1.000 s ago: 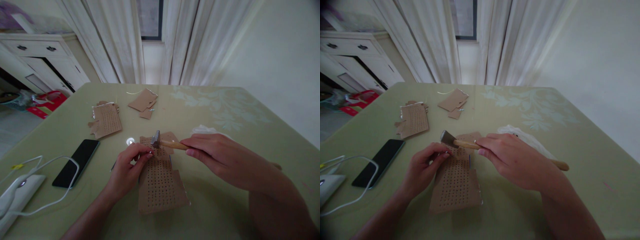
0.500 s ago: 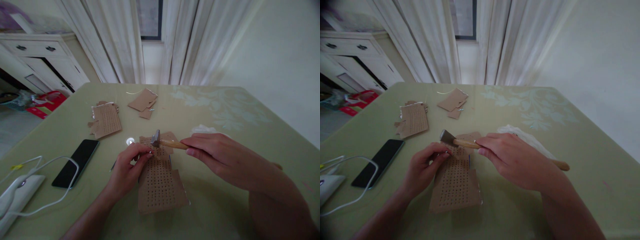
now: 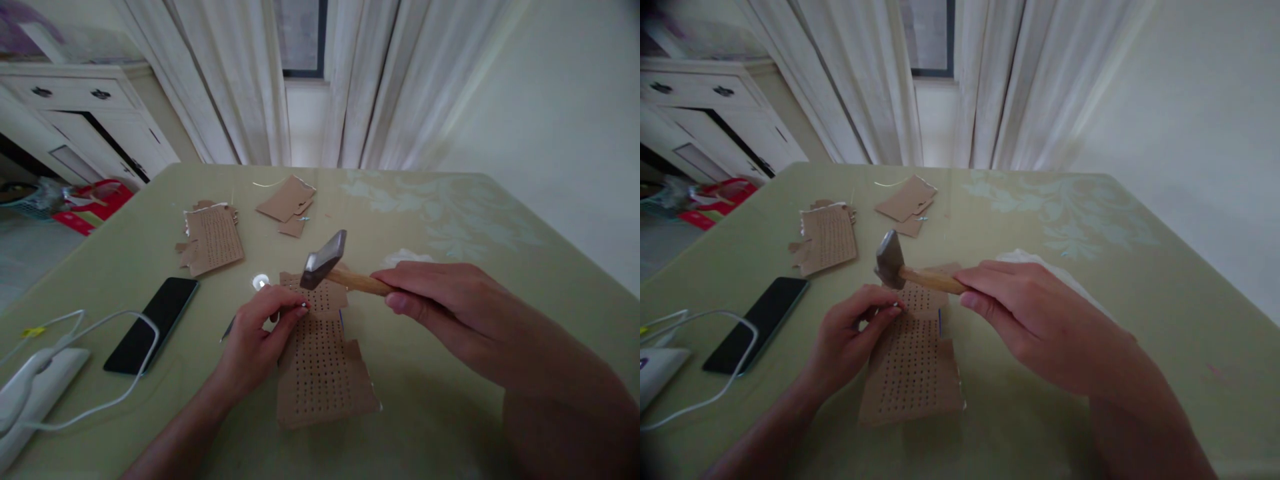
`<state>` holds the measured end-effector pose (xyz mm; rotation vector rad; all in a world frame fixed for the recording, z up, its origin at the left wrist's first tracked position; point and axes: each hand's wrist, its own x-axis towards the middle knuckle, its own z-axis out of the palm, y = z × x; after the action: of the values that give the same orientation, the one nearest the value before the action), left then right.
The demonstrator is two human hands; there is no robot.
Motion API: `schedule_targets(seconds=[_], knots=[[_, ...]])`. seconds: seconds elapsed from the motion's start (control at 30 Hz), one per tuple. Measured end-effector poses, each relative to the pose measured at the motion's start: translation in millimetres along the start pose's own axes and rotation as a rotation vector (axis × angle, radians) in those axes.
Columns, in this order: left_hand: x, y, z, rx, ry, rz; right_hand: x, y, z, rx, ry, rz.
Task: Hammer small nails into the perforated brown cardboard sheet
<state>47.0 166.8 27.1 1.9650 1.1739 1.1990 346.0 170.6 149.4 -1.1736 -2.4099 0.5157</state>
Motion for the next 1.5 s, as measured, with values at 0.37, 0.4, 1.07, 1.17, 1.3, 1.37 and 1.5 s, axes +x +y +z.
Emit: schedule_targets(seconds=[0.37,0.4,1.07,1.17,1.3,1.37,1.5], knots=[[2.2,-2.3,2.6,0.068,0.053,0.087,-4.0,-5.1,3.5,0.02,-0.002,-0.047],[2.2,-2.0,2.6,0.067,0.053,0.089,-3.8,-5.3,3.1,0.033,0.004,-0.04],[-0.9,-0.8,0.5,0.082,0.027,0.073,-5.3,-8.9,9.9,0.006,-0.077,-0.018],[-3.2,-1.8,0.3,0.057,0.008,0.028,-5.9,-7.5,10.7,0.016,-0.113,0.0],[-4.7,-3.4,-0.9,0.058,-0.027,0.026,-6.2,-6.7,12.4,0.002,-0.172,-0.021],[-4.3,-3.1,-1.2,0.069,-0.02,0.027,-6.2,-7.7,12.2,0.016,-0.135,-0.018],[-2.3,0.1,-2.1,0.078,-0.035,0.015,-3.9,-8.1,12.3,0.028,-0.133,-0.012]])
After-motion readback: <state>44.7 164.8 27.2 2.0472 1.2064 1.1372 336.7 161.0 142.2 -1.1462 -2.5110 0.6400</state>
